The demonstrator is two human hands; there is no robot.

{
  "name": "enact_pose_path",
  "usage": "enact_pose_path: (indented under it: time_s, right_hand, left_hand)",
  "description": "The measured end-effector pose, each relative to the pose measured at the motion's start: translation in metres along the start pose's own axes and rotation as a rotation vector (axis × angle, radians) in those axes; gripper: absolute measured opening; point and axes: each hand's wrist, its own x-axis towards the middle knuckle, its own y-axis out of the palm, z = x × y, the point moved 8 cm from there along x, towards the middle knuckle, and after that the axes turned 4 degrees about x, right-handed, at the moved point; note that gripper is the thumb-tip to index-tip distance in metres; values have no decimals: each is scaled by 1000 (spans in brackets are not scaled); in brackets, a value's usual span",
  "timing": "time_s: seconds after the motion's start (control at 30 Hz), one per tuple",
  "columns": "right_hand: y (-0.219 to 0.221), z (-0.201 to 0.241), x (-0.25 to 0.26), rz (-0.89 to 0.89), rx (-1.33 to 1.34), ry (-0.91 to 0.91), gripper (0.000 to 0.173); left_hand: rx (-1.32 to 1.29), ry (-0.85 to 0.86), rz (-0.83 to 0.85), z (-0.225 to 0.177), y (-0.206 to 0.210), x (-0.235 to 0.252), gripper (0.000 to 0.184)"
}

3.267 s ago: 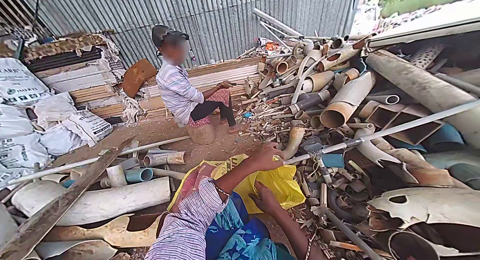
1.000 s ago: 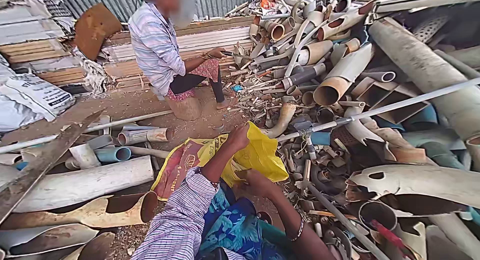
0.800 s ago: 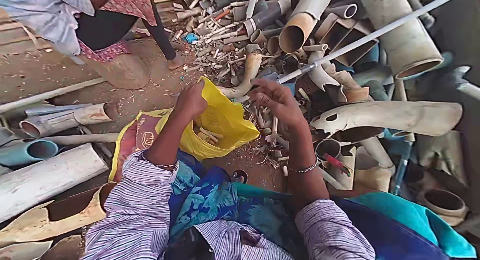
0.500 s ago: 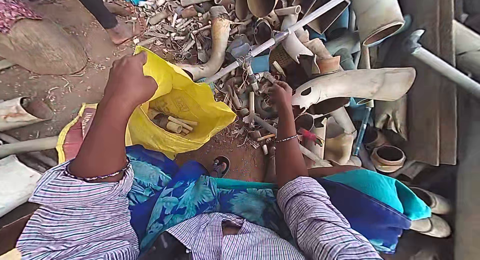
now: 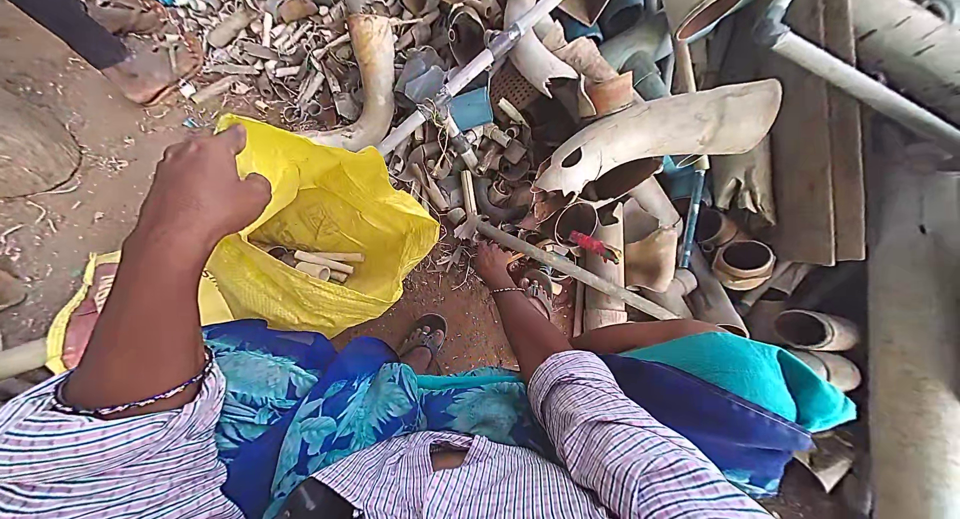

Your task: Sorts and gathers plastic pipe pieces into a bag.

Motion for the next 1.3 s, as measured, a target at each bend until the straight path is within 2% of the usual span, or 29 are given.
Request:
enact_pose_path:
  time_s: [0.1, 0.2, 0.3, 0.4, 0.53, 0.6, 0.67, 0.7, 0.77, 0.8, 0.87, 0.97, 1.0, 1.1, 1.2, 1.27, 1.3]
  right_hand:
    - [-5, -2, 5, 26, 86, 3, 42]
    - [-14, 0, 31, 169, 315, -21, 46]
    - [-30, 21, 22, 285, 712, -72, 34]
    - [-52, 42, 12, 362, 1094, -42, 36]
    - [-76, 70, -7, 452, 1408, -247, 41]
    - [-76, 70, -8, 483, 1532, -291, 42]
    - [-68, 53, 6, 404, 1536, -257, 40]
    - [-61, 35, 18, 292, 1435, -166, 38]
    - [-47, -10, 36, -2, 1117, 38, 46]
    - [-44, -24, 36, -84, 1035, 79, 48]
    - [-43, -24, 27, -87, 1055, 51, 46]
    - [-46, 8, 29, 88, 1474, 86, 28]
    - [-53, 20, 27, 146, 1597, 107, 27]
    - [-79, 39, 11, 122, 1719, 142, 24]
    - [-104, 61, -7, -142, 1456, -9, 33]
    - [-108, 112, -45, -217, 1129, -296, 40]
    - [-100, 149, -74, -163, 968, -514, 38]
  left_hand:
    - [1, -7, 8, -1, 0, -1, 51]
    - [0, -20, 17, -3, -2, -5, 52]
    - [-5, -32, 28, -3, -3, -8, 53]
    - [-11, -30, 23, -1, -5, -9, 53]
    - [-31, -20, 24, 6, -5, -11, 55]
    - [-35, -16, 9, 9, -6, -13, 54]
    - [-41, -25, -4, 13, -8, -16, 54]
    - [-42, -29, -9, 15, -9, -18, 54]
    - [-45, -41, -10, 19, -9, -23, 55]
    - [-48, -44, -12, 21, -9, -24, 56]
    - [-45, -51, -14, 24, -11, -26, 57]
    - [-55, -56, -16, 23, -12, -28, 58]
    - [-55, -55, -15, 23, -11, -27, 58]
    - [-54, -51, -10, 21, -8, -25, 58]
    - [-54, -47, -6, 19, -8, -23, 59]
    - [-41, -37, 0, 18, -7, -21, 59]
    - [-35, -27, 2, 16, -5, -21, 58]
